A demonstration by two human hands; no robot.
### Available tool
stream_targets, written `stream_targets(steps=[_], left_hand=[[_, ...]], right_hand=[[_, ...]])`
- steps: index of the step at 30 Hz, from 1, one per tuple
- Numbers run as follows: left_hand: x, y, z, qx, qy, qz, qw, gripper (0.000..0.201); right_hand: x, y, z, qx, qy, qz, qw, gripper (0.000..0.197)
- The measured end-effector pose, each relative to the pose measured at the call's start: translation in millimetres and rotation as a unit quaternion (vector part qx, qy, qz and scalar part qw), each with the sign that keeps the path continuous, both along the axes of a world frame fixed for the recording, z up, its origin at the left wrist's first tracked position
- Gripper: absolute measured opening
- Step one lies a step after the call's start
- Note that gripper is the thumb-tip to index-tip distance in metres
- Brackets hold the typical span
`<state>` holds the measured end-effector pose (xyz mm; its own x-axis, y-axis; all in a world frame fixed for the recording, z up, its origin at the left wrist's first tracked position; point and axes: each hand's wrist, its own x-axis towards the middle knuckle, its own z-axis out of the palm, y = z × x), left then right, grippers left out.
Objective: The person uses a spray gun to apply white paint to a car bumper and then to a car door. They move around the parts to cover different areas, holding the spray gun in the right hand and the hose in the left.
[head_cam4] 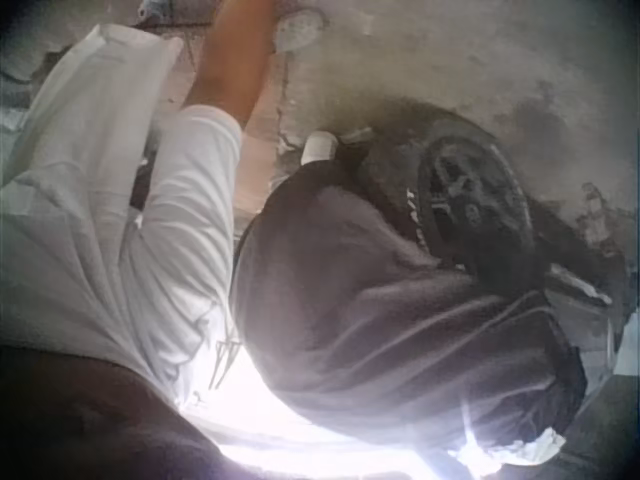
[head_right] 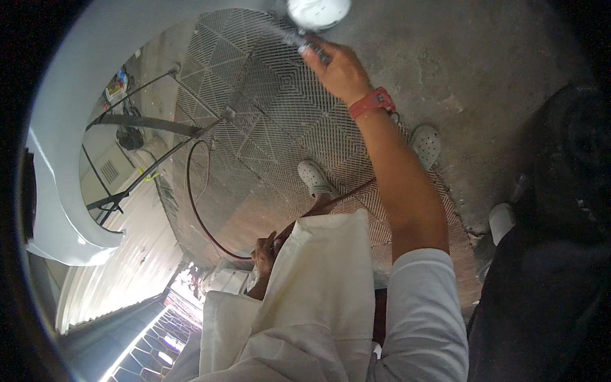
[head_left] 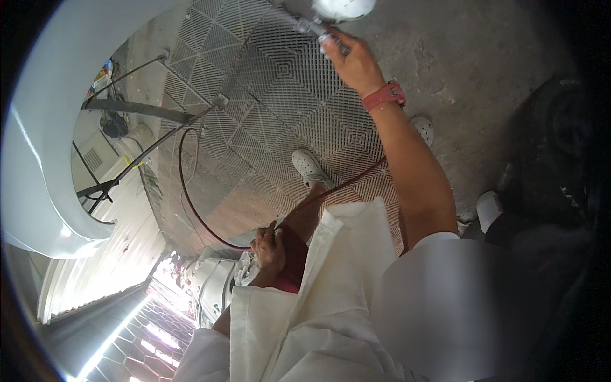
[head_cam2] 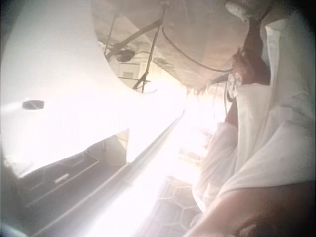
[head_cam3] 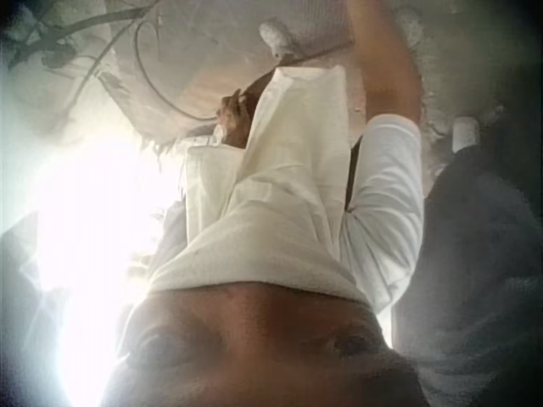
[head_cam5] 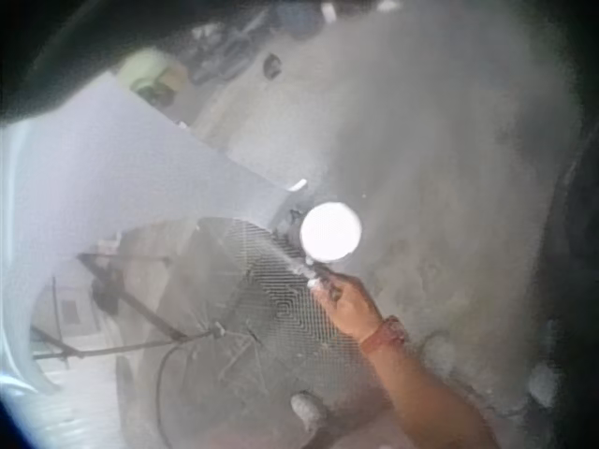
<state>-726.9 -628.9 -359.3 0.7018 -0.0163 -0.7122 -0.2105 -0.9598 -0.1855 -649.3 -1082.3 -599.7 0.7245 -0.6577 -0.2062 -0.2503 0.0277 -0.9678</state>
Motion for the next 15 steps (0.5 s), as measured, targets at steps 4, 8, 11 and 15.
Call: stream_targets(steps=[4,8,11,15], left_hand=[[-7.5,3.2,-0.7,-0.003,-0.002,0.000,1.000,0.042],[-16.5,6.7,-1.1,-0.022,0.000,-0.004,1.000,0.042],[-23.0,8.5,-1.4,-0.003,0.013,-0.004,1.000,0.042],[-33.1,10.0,-2.5,0.001,0.026,-0.004,1.000,0.043]], right_hand=[[4.5,-52.9,24.6,-0.035,0.043,-0.088,0.995,0.053],[-0.6,-74.8,51.0,-0.042,-0.056,-0.148,0.987,0.030],[-5.9,-70.2,67.4,-0.131,-0.016,-0.112,0.985,0.055],[-13.8,-43.5,92.0,-0.086,-0.005,-0.017,0.996,0.054]])
